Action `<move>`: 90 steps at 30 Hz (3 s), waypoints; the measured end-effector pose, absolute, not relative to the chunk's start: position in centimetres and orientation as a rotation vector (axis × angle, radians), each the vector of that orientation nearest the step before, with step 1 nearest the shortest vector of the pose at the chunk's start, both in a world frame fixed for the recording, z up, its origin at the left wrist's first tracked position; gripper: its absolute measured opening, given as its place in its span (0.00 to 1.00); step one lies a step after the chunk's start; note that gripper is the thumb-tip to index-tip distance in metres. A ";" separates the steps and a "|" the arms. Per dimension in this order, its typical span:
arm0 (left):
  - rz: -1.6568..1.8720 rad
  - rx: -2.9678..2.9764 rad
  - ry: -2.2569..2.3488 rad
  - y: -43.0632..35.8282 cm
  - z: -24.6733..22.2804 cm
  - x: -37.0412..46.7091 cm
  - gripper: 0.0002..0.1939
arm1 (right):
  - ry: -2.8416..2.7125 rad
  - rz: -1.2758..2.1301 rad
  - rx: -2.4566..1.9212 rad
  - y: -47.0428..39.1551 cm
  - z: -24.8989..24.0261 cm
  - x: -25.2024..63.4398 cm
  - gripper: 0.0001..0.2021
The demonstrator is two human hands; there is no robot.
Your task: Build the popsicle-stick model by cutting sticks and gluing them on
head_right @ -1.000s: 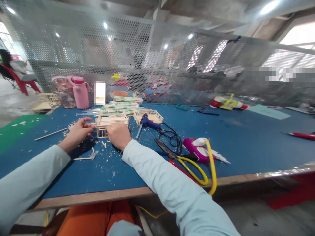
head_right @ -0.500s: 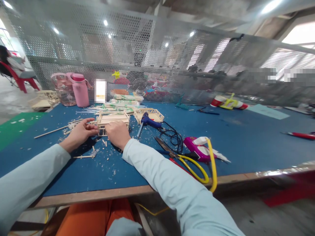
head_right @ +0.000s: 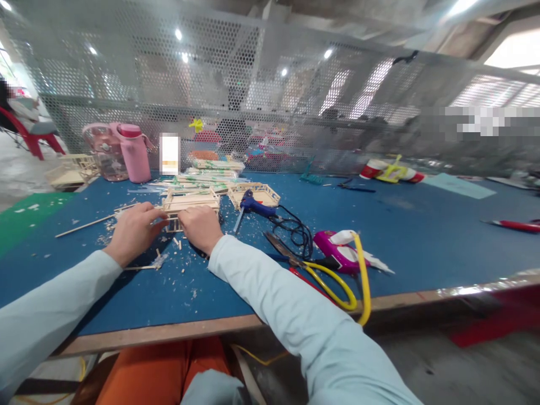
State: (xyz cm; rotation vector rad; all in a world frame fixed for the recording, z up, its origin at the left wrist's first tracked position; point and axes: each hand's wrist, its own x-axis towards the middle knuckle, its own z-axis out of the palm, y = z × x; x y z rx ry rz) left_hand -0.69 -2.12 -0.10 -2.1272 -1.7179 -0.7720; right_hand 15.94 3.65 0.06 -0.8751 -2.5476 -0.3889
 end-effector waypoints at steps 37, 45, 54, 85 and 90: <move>-0.415 -2.006 -1.517 -2.1 -0.1 0.3 0.12 | -2.371 -0.112 -0.987 3.9 -0.5 17.1 0.10; -0.477 -1.986 -1.483 -2.5 0.1 0.5 0.14 | -2.421 -0.191 -0.860 4.2 -0.6 17.2 0.10; -0.674 -2.011 -1.457 -3.6 0.7 1.8 0.12 | -2.484 -0.391 -0.611 3.2 1.1 17.6 0.11; -2.209 -2.868 -1.826 -3.7 0.4 5.0 0.18 | -2.486 -0.021 -1.753 -8.9 2.0 25.7 0.13; -2.153 -2.896 -1.852 -3.7 0.2 4.8 0.17 | -2.515 -0.152 -1.839 -8.5 0.7 25.9 0.06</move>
